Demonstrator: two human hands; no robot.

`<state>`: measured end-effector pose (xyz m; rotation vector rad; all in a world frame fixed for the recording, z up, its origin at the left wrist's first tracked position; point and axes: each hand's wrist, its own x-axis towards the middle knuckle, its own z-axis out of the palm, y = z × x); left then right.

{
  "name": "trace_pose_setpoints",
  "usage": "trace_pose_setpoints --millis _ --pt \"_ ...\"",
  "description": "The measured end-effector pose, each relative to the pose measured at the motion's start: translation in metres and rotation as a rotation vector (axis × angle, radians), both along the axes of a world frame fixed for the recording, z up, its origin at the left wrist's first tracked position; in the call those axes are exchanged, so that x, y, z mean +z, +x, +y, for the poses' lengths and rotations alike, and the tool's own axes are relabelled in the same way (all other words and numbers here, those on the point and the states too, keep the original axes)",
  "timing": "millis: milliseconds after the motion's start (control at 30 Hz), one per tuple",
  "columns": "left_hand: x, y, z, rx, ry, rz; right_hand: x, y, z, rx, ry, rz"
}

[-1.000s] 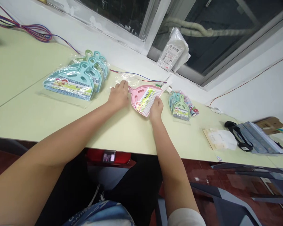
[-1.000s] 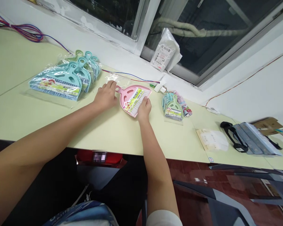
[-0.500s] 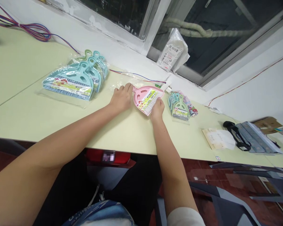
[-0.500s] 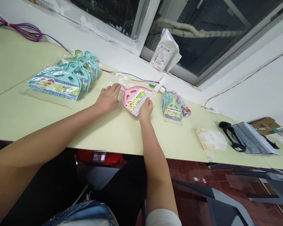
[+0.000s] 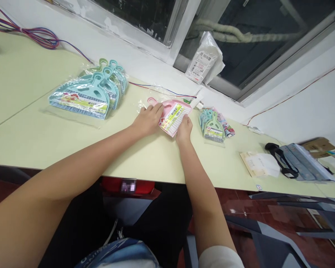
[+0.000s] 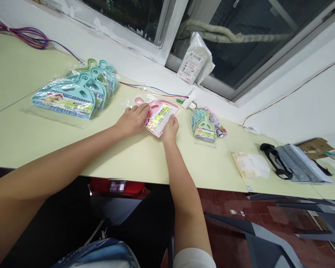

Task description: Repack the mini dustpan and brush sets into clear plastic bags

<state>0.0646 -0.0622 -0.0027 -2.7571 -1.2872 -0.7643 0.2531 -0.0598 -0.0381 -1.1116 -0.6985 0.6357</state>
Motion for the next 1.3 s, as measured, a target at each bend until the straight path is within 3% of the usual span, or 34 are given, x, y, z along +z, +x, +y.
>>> trace_pose_setpoints --millis 200,367,433,533,633,700,767,933,1067,1300 --pt "-0.004 0.003 -0.008 -0.151 0.072 0.000 0.001 0.002 0.000 0.049 0.013 0.077" --pt "0.006 -0.009 -0.001 -0.253 0.085 -0.133 0.001 0.005 0.003 0.072 -0.032 0.155" --pt "0.011 -0.020 0.013 -0.202 0.095 -0.296 0.000 0.005 0.004 0.082 -0.035 0.192" --pt "0.011 -0.036 0.042 0.030 0.048 -0.629 0.000 0.005 0.005 0.092 -0.049 0.225" --pt "0.000 -0.045 0.069 0.159 -0.217 -0.832 -0.002 0.003 0.005 0.118 -0.068 0.226" --pt "-0.009 -0.045 0.078 0.139 -0.410 -0.874 -0.003 0.002 0.005 0.134 -0.080 0.219" --pt "-0.014 -0.044 0.080 0.123 -0.503 -0.908 -0.004 0.003 0.005 0.143 -0.092 0.210" --pt "-0.010 -0.042 0.071 0.138 -0.551 -0.996 -0.003 0.007 0.003 0.165 -0.119 0.180" --pt "-0.005 -0.046 0.067 0.210 -0.605 -0.956 -0.001 0.007 0.002 0.222 -0.142 0.176" --pt "-0.015 -0.045 0.073 0.220 -0.674 -0.910 -0.009 0.015 0.007 0.275 -0.206 0.156"
